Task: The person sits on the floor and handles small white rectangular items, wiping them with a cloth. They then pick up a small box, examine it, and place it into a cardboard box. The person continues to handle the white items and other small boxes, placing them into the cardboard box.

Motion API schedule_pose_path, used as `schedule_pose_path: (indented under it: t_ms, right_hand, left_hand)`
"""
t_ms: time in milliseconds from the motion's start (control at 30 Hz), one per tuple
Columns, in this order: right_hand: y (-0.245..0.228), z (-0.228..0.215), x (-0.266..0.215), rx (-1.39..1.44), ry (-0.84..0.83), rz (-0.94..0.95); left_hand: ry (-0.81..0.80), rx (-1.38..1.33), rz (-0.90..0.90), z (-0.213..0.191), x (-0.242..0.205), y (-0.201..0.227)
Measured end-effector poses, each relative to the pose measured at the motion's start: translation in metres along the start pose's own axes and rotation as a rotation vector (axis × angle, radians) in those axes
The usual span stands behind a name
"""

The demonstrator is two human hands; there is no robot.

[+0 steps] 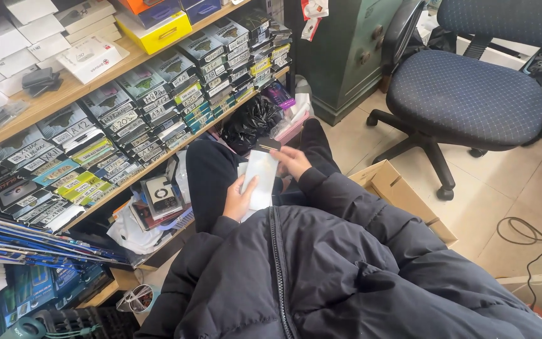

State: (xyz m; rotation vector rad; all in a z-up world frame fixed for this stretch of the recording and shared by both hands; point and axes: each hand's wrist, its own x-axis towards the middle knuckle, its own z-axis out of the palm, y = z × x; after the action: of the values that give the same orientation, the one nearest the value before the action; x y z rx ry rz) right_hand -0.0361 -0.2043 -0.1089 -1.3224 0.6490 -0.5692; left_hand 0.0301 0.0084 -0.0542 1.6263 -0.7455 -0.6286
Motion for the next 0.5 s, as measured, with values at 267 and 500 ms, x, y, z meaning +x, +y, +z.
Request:
schedule_pose_path:
  t_ms: [267,500]
  right_hand:
    - [-0.013,-0.010,0.011,0.097,0.238,-0.088]
    - [-0.009,-0.015,0.016,0.461,0.297,-0.045]
  left_hand:
    - [-0.020,0.042,-0.050,0.000,0.006,-0.014]
    - [0.051,0.013,-0.112,-0.004,0.012,-0.029]
